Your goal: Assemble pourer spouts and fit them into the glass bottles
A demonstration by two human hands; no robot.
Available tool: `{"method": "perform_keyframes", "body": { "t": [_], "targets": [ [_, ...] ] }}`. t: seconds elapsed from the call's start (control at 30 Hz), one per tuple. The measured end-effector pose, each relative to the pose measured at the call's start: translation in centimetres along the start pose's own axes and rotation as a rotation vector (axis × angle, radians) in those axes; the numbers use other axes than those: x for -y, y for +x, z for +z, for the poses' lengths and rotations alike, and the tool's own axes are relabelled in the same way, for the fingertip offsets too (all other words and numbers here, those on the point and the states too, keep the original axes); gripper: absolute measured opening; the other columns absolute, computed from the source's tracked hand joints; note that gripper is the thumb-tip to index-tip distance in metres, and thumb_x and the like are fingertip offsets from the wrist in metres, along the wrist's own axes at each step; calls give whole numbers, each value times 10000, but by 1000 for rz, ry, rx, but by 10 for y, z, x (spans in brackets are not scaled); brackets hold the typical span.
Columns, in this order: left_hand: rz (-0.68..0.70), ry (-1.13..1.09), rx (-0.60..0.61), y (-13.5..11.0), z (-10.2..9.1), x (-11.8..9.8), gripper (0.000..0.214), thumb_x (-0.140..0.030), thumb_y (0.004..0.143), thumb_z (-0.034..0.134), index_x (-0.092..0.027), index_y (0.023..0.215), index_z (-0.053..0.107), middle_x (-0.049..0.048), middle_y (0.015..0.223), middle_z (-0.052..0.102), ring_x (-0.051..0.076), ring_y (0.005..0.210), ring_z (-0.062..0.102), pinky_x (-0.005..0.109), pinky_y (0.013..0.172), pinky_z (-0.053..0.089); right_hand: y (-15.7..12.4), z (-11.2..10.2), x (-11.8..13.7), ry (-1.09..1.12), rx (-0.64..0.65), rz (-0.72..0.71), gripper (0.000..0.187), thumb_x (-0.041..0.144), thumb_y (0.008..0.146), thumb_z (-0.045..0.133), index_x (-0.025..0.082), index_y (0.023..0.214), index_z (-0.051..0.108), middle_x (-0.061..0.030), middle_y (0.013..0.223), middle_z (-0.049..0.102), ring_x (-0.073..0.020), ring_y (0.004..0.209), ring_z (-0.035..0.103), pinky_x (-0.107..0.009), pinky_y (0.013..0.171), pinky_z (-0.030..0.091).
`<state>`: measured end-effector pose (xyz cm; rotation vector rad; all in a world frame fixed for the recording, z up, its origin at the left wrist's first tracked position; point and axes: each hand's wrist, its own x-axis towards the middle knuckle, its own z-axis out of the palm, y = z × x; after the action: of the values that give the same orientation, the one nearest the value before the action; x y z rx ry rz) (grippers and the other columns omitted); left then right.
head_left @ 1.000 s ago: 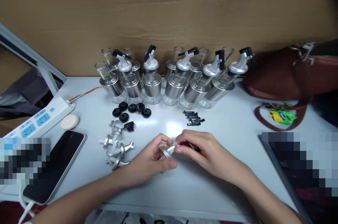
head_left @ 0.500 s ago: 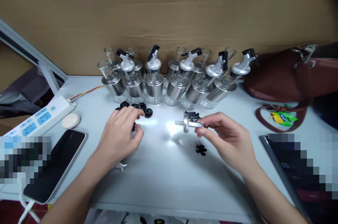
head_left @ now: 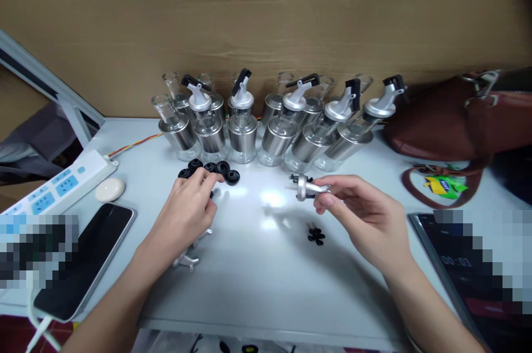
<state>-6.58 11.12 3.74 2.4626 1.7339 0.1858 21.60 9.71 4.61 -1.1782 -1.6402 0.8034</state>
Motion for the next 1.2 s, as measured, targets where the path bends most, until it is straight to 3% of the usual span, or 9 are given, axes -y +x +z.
{"method": "perform_keyframes", "body": {
  "t": [0.13,0.3,0.37,0.57,0.8,0.87,1.0,1.1,1.2],
  "targets": [
    [18,-85,-20,-1,2,2,396,-9,813,412,-179,1147,542,79,1044,576,250,873,600,420,806,485,-1,0,2,-2,2,10,141,175,878,633,265,982,663,46,704,661,-93,607,632,-190,616,498],
    [224,-494,-279,-3,1,-14,348,1,867,486,-207,1145,508,13,949,551,152,879,590,284,803,506,0,1,5,-10,68,-84,136,116,883,539,248,886,569,46,681,625,-95,587,597,-177,585,486],
    [288,-667,-320,-7,4,-24,398,-1,877,516,-233,1199,479,7,972,549,136,918,585,269,853,513,0,3,7,-82,105,-139,152,95,865,520,242,879,556,43,681,612,-93,557,569,-177,551,464],
    [352,-1049,-176,-19,19,-42,491,-28,915,525,-303,1302,398,20,1050,531,133,993,586,267,899,550,-2,14,10,-206,345,-179,115,110,859,517,209,818,560,49,609,586,-73,470,499,-160,468,399],
    [369,-1111,-157,-22,22,-46,385,-45,928,530,-279,1221,442,34,1036,535,150,973,604,268,814,593,-6,17,7,-202,505,-92,74,258,907,624,184,903,632,18,679,660,-82,519,563,-160,491,412],
    [367,-1064,-167,-23,22,-45,309,-47,931,523,-253,1155,475,34,1008,544,146,941,603,247,766,587,-6,18,8,-169,522,-99,114,280,917,620,179,954,660,-3,734,703,-91,549,588,-168,526,434],
    [402,-922,-173,-23,18,-44,227,-18,929,474,-211,1036,527,28,953,550,118,861,600,198,703,541,-6,23,12,-156,560,-54,181,284,932,573,159,884,695,-1,630,662,-97,494,533,-187,498,410],
    [434,-861,-172,-22,14,-46,231,-18,914,465,-197,1043,534,44,988,560,122,880,614,216,749,536,-6,26,12,-147,569,44,204,269,919,546,151,844,694,0,585,629,-97,463,479,-193,453,370],
    [442,-781,-261,-21,10,-48,203,-90,894,520,-180,1075,537,68,1001,556,168,932,604,280,797,538,-6,25,11,-136,509,102,210,286,906,539,160,820,683,10,551,592,-101,460,464,-193,440,357]
  ]
}}
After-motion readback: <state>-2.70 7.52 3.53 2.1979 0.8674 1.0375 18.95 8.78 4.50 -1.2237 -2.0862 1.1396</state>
